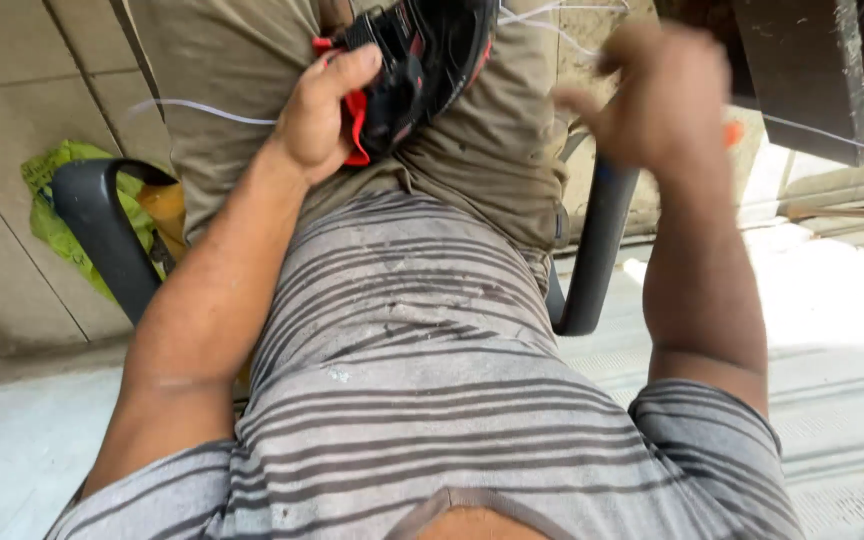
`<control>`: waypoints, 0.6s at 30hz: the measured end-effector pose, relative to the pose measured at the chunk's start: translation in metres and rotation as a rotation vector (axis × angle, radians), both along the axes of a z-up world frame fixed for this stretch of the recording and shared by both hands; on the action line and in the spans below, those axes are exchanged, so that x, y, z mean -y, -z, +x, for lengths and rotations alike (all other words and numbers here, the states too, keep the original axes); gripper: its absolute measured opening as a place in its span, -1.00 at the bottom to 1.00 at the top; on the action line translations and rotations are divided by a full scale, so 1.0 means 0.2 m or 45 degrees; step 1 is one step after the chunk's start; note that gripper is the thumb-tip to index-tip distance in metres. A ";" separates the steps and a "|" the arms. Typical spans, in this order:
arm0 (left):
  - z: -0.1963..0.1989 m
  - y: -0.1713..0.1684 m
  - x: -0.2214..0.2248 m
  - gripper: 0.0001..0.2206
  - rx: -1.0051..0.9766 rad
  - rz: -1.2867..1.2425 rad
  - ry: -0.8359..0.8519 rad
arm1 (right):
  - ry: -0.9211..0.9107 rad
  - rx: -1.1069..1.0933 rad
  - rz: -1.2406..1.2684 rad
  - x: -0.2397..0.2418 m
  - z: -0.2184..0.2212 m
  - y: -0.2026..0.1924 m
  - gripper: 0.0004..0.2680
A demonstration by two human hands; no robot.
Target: Hand-sewing a black and red athletic shoe using a sewing awl and white thread.
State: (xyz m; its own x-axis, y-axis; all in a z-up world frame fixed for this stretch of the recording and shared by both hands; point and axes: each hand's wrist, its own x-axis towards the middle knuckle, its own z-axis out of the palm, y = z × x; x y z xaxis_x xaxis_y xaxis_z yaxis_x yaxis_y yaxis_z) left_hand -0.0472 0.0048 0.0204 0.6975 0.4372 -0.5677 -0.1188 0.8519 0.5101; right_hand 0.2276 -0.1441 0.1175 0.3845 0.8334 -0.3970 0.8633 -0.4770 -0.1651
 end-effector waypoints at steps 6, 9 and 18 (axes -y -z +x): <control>-0.18 -0.57 -0.12 -0.38 -0.997 1.323 1.023 | -0.427 -0.483 0.393 0.09 -0.51 0.11 -0.64; -0.23 -0.57 -0.10 -0.60 -0.746 1.747 0.481 | -0.211 -0.420 0.947 0.08 -0.36 0.22 -0.90; 0.29 -0.33 0.08 -0.17 -0.794 2.231 0.390 | 0.232 -0.950 1.137 -0.10 0.09 0.34 -0.92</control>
State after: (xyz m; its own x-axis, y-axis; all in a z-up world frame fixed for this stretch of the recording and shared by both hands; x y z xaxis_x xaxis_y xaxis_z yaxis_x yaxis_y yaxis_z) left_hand 0.0106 -0.0107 0.0868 0.7506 0.6425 0.1543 0.4366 -0.6575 0.6141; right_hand 0.2464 -0.1250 0.0500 0.4460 0.8866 0.1225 0.3428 -0.0428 -0.9384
